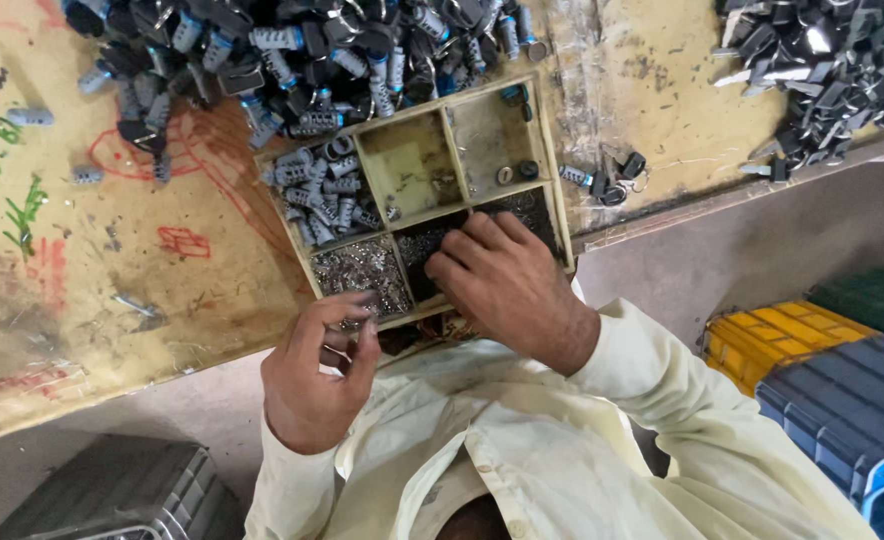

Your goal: The person assembles keys by hand, inserting small metal pins into key bodies and attaching blue plastic caps. They repeatedly pick parts from a compartmentalized wooden tray and place finished keys on the table.

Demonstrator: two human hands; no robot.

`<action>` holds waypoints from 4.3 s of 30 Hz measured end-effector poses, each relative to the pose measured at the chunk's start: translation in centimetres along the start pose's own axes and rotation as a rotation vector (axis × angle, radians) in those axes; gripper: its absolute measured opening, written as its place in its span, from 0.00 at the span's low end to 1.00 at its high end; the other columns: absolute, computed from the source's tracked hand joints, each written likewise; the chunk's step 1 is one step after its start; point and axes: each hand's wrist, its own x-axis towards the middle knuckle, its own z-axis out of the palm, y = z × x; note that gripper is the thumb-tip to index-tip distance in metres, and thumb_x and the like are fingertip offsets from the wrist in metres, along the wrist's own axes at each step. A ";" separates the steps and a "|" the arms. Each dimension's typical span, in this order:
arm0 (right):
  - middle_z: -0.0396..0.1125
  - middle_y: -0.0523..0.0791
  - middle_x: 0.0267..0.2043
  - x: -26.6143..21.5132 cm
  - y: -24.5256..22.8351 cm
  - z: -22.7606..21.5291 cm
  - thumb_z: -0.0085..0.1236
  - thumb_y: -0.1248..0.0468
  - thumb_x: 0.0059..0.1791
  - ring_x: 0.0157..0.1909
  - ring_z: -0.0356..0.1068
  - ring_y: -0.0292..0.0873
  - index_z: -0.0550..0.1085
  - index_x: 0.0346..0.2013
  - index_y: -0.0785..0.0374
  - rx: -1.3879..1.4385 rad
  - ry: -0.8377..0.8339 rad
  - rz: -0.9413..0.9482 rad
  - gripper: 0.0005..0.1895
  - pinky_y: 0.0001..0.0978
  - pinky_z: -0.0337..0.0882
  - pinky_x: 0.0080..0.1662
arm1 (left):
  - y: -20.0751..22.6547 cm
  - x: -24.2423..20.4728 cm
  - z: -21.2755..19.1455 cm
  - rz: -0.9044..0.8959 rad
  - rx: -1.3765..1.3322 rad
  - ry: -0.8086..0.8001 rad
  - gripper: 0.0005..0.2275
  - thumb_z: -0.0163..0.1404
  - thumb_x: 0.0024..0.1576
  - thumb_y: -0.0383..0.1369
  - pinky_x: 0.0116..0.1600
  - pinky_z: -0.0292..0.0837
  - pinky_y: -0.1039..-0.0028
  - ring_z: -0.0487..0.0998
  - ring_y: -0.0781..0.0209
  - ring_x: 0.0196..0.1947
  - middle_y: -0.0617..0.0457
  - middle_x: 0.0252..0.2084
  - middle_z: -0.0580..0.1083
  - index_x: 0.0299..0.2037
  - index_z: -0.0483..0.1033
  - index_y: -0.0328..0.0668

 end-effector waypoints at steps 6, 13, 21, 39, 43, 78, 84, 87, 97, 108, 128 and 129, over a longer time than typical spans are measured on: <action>0.67 0.44 0.40 0.6 -0.4 -1.2 0.63 0.63 0.46 0.46 0.66 0.48 0.74 0.41 0.59 0.156 -0.012 0.070 0.11 0.42 0.69 0.52 | -0.8 0.2 1.2 0.093 -0.090 0.041 0.08 0.62 0.52 0.25 0.26 0.67 0.81 0.73 0.71 0.20 0.54 0.39 0.81 0.38 0.75 0.40; 0.68 0.43 0.38 1.4 -0.9 -1.3 0.63 0.63 0.43 0.44 0.70 0.49 0.74 0.39 0.58 0.061 0.057 0.002 0.11 0.42 0.70 0.48 | 0.4 0.9 0.8 0.174 -0.015 0.084 0.07 0.63 0.54 0.25 0.30 0.69 0.80 0.75 0.70 0.24 0.55 0.38 0.81 0.40 0.82 0.45; 0.70 0.44 0.35 0.4 -0.8 -1.8 0.67 0.64 0.47 0.37 0.71 0.49 0.76 0.38 0.59 0.262 0.063 0.146 0.08 0.43 0.71 0.39 | 0.4 0.9 0.5 0.290 0.118 0.184 0.08 0.61 0.57 0.25 0.41 0.75 0.76 0.82 0.59 0.38 0.53 0.43 0.80 0.44 0.82 0.46; 0.69 0.43 0.44 -3.0 -0.1 1.0 0.58 0.71 0.55 0.39 0.69 0.31 0.72 0.44 0.66 1.087 0.044 0.483 0.05 0.22 0.70 0.40 | -0.6 0.7 0.2 -0.090 -0.449 -0.181 0.06 0.58 0.61 0.28 0.32 0.68 0.83 0.73 0.75 0.26 0.56 0.37 0.80 0.47 0.82 0.41; 0.66 0.44 0.49 -4.0 -0.3 1.2 0.54 0.71 0.59 0.44 0.66 0.31 0.70 0.48 0.67 1.426 0.003 0.496 0.04 0.22 0.69 0.45 | 0.3 0.8 1.8 -0.106 -0.674 -0.333 0.08 0.56 0.65 0.28 0.36 0.67 0.85 0.72 0.78 0.32 0.58 0.39 0.79 0.51 0.80 0.38; 0.69 0.46 0.44 -2.8 -1.2 0.3 0.65 0.70 0.53 0.39 0.71 0.34 0.70 0.45 0.68 0.732 0.186 0.409 0.11 0.26 0.72 0.41 | 0.3 1.1 2.7 -0.064 -0.478 -0.198 0.08 0.59 0.61 0.29 0.33 0.67 0.87 0.71 0.82 0.28 0.60 0.36 0.80 0.49 0.81 0.41; 0.72 0.46 0.37 -1.7 1.2 -3.7 0.73 0.67 0.49 0.36 0.72 0.42 0.78 0.38 0.63 -0.077 0.176 0.197 0.09 0.35 0.74 0.37 | 0.1 1.2 3.0 -0.173 -0.658 -0.317 0.07 0.55 0.62 0.29 0.30 0.59 0.86 0.61 0.82 0.25 0.61 0.45 0.81 0.48 0.80 0.41; 0.74 0.41 0.40 -1.9 1.6 -3.0 0.73 0.62 0.54 0.35 0.72 0.37 0.80 0.41 0.56 -0.151 -0.007 0.218 0.07 0.31 0.73 0.35 | 0.3 1.6 3.0 -0.166 -0.756 -0.365 0.06 0.54 0.63 0.28 0.33 0.61 0.87 0.61 0.82 0.27 0.59 0.49 0.80 0.48 0.77 0.41; 0.72 0.48 0.42 -4.1 2.0 -2.9 0.68 0.74 0.48 0.41 0.73 0.47 0.74 0.40 0.63 0.124 0.210 0.278 0.10 0.38 0.73 0.42 | 0.6 1.7 3.6 0.041 -0.668 -0.321 0.06 0.55 0.64 0.26 0.41 0.69 0.84 0.69 0.78 0.34 0.53 0.54 0.73 0.49 0.76 0.40; 0.72 0.52 0.44 -5.5 -1.1 0.8 0.70 0.75 0.48 0.38 0.75 0.44 0.69 0.40 0.64 0.380 0.537 0.228 0.16 0.30 0.75 0.39 | -0.3 0.6 10.4 -0.537 -1.517 -0.577 0.12 0.48 0.69 0.34 0.33 0.77 0.79 0.78 0.70 0.38 0.54 0.44 0.76 0.56 0.73 0.35; 0.73 0.51 0.44 -3.9 -2.0 0.7 0.69 0.76 0.46 0.39 0.75 0.45 0.69 0.39 0.63 0.372 0.505 0.204 0.15 0.32 0.75 0.41 | 0.1 0.7 8.0 -0.250 -1.263 -0.383 0.06 0.51 0.67 0.28 0.37 0.80 0.77 0.77 0.69 0.43 0.52 0.56 0.68 0.51 0.72 0.35; 0.73 0.51 0.44 -3.9 -1.9 0.6 0.69 0.76 0.45 0.39 0.76 0.46 0.70 0.39 0.63 0.342 0.501 0.163 0.16 0.33 0.75 0.41 | 0.1 0.7 7.7 -0.226 -1.247 -0.373 0.06 0.51 0.68 0.27 0.39 0.80 0.77 0.77 0.69 0.43 0.51 0.57 0.67 0.51 0.72 0.35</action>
